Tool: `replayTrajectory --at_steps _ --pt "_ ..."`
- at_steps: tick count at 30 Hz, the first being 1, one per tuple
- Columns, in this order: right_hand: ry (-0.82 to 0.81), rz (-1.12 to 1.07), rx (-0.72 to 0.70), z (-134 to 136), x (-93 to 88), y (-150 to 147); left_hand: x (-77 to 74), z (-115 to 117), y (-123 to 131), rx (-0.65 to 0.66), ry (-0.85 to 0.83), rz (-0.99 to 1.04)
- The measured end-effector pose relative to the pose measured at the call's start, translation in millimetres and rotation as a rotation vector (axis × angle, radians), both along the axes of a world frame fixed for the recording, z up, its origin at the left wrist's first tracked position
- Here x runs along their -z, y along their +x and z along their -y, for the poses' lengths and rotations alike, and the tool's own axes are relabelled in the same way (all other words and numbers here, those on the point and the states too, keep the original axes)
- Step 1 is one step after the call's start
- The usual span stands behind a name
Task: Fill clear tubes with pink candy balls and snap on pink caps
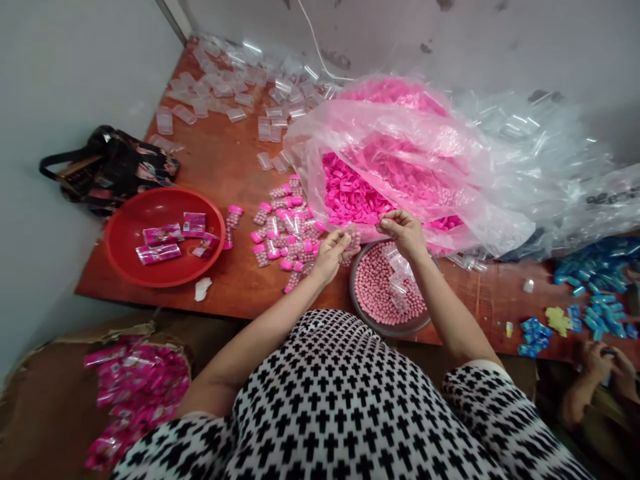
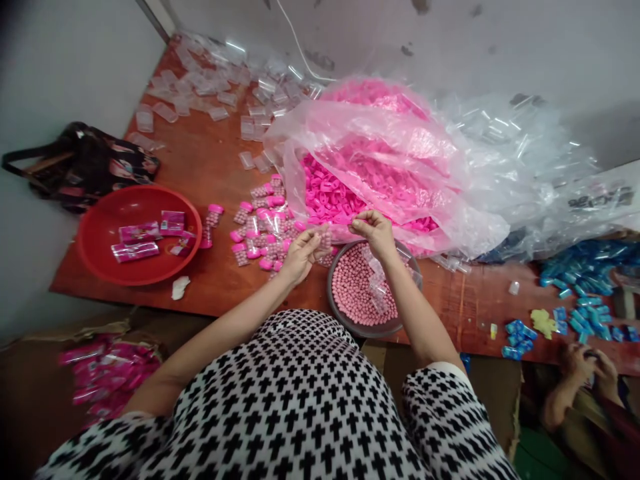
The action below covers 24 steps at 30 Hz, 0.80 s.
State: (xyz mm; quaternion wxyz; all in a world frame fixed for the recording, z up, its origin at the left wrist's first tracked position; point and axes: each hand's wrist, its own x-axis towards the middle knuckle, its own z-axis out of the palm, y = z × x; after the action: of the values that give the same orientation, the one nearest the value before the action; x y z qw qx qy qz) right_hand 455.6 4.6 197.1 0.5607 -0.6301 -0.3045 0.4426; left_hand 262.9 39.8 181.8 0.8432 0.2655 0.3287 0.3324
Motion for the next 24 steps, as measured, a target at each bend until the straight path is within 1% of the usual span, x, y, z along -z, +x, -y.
replayTrajectory --at_steps 2,3,5,6,8,10,11,12,14,16,18,21,22,24 --pt "0.0 -0.049 -0.007 19 -4.4 -15 -7.0 4 5 -0.028 0.008 0.031" --pt "-0.002 -0.038 -0.017 27 -5.6 -22 -9.3 7 7 -0.032 0.013 0.035" --pt "0.005 0.083 -0.042 43 -7.0 -31 -11.6 14 10 -0.03 0.024 0.014" --pt "0.015 0.202 -0.061 51 -7.9 -34 -12.1 18 11 -0.023 0.027 -0.002" --pt "0.04 0.532 -0.121 64 -11.1 -36 -13.0 27 13 0.0 0.025 -0.022" --pt "0.054 0.868 -0.209 76 -16.1 -34 -14.5 36 15 0.036 0.022 -0.025" --pt "0.057 0.995 -0.257 81 -18.9 -33 -15.4 41 16 0.062 0.027 -0.027" --pt "0.064 1.089 -0.295 86 -21.7 -32 -16.2 45 16 0.088 0.04 -0.033" --pt "0.086 1.193 -0.34 95 -27.1 -29 -17.2 51 16 0.15 0.09 -0.047" --pt "0.085 1.23 -0.354 104 -32.7 -26 -16.7 56 15 0.216 0.182 -0.061" --pt "0.053 1.205 -0.326 111 -39.2 -22 -14.3 59 12 0.262 0.31 -0.097" --pt "0.041 1.035 -0.218 119 -50.2 -21 -9.2 62 8 0.29 0.513 -0.197" --pt "0.062 0.973 -0.203 120 -53.4 -22 -7.6 63 8 0.3 0.575 -0.228" --pt "0.12 0.907 -0.23 121 -57.4 -26 -5.2 65 7 0.304 0.678 -0.271"
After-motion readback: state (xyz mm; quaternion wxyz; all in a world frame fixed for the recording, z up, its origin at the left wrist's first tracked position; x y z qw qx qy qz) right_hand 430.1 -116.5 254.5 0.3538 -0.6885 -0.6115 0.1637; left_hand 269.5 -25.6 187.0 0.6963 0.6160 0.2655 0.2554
